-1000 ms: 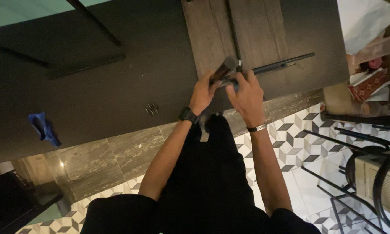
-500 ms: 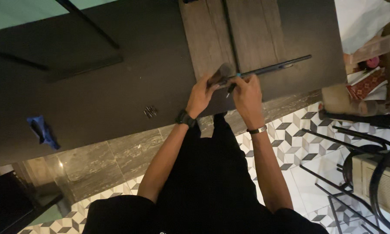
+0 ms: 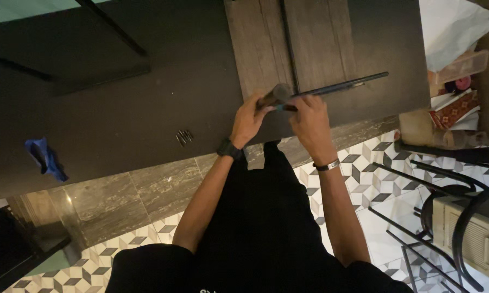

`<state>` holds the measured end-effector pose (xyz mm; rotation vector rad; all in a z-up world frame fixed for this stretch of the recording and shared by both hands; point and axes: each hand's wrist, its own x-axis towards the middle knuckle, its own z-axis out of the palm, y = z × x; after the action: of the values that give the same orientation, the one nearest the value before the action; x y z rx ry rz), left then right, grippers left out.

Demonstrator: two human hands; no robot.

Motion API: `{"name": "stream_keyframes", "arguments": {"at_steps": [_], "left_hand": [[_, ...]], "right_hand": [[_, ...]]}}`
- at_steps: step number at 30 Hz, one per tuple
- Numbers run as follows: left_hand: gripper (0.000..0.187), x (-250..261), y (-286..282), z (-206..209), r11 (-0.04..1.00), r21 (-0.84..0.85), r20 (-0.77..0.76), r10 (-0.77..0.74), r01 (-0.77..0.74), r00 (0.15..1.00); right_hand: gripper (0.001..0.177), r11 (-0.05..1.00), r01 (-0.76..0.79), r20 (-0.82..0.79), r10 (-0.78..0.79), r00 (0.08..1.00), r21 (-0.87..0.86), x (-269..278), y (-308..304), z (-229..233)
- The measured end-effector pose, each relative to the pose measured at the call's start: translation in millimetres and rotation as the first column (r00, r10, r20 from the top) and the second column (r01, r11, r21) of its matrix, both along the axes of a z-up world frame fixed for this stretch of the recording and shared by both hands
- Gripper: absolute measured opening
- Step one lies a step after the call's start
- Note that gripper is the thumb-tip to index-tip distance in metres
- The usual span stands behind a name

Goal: The person assembles a small wooden table with metal legs. They use a screwdriver to attach the legs to the tabletop, then use a hammer to tap a metal rod into place, and finally tighten screws to secure the components.

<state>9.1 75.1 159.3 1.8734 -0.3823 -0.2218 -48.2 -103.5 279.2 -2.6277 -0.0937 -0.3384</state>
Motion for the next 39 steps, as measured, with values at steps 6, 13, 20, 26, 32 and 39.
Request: {"name": "stream_keyframes", "arguments": {"at_steps": [6, 13, 20, 26, 32, 39], "left_hand": [[0.04, -4, -4, -8, 0.999, -0.022, 0.033, 0.046, -0.045, 0.998], [0.04, -3, -4, -13, 0.998, 0.058, -0.003, 0.011, -0.011, 1.0], [0.045, -5, -3, -10, 0.998, -0.052, 0.113, 0.042, -0.036, 0.993], [0.04, -5, -4, -4, 0.999, 0.041, -0.039, 0.011, -0.009, 0.999], [0.036, -7, -1, -1, 1.0, 0.005, 0.048, 0.015, -0.015, 0.999], [0.037, -7, -2, -4, 1.0, 0.001, 0.089, 0.03, -0.03, 0.996]], "right_hand": [[0.029, 0.987, 0.121, -0.086, -0.131, 0.988, -0.109, -5, 4, 5], [0.025, 0.973, 0.189, -0.101, -0.177, 0.979, 0.129, -10, 11, 9], [0.057, 0.956, 0.14, -0.048, -0.131, 0.99, 0.26, -8, 0, -20], [0.051, 0.969, 0.078, -0.108, -0.054, 0.993, 0.234, -11, -7, -24], [0.033, 0.991, 0.007, -0.013, -0.005, 1.0, 0.134, -12, 1, -22], [0.026, 0.983, 0.167, 0.148, -0.155, 0.977, -0.075, -28, 13, -16]]}}
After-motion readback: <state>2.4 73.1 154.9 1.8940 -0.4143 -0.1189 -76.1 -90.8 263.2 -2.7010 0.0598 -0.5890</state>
